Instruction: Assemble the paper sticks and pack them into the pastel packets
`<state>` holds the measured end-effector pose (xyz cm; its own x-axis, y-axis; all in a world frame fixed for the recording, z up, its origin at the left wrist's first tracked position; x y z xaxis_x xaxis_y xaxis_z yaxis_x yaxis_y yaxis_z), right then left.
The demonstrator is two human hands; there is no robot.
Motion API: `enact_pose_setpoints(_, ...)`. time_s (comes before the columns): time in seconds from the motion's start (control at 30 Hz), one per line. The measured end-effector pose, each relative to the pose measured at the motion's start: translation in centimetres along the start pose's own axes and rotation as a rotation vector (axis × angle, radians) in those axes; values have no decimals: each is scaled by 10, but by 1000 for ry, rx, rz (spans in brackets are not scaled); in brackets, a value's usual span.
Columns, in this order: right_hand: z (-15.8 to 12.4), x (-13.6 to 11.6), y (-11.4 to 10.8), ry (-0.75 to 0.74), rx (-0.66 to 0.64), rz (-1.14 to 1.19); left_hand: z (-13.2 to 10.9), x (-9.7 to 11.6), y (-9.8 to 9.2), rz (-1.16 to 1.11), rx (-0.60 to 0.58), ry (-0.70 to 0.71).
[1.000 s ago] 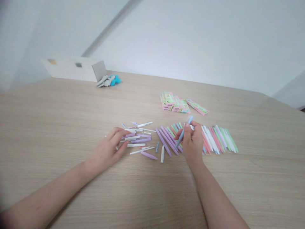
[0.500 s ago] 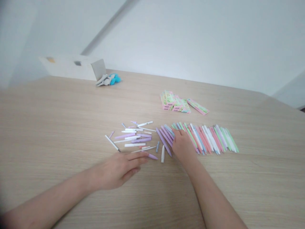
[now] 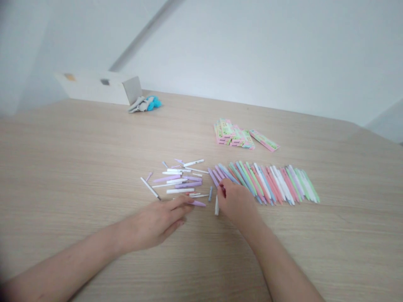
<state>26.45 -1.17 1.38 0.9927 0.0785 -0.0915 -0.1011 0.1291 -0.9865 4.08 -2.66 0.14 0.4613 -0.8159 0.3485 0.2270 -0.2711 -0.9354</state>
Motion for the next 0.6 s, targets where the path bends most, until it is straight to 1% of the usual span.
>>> enact_pose_setpoints(0.13,-8,-14,1,-27,-109,-100,0,-3,0,1,25,-26)
enact_pose_setpoints(0.27,-12,-21,5,-78,-152,-60,1,-4,-1,8,20,-34)
enact_pose_setpoints(0.37,-12,-23,9,-123,-157,45,2,-5,-1,-1,50,-27)
enact_pose_setpoints(0.47,-13,-26,12,-178,-133,145,3,-6,-1,1,78,-31)
enact_pose_setpoints(0.6,-12,-27,12,-207,-102,234,2,-8,0,16,82,-53)
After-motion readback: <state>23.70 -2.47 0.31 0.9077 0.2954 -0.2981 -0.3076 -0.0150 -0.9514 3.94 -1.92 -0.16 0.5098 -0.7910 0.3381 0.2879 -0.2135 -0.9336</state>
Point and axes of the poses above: each hand's wrist, its own z-axis towards the middle knuckle, its own y-axis out of the palm, x = y × z, the point moved 2 cm from there along z, towards the middle knuckle, and after that the axes turned 5 degrees about -x, right-handed, at the moved point
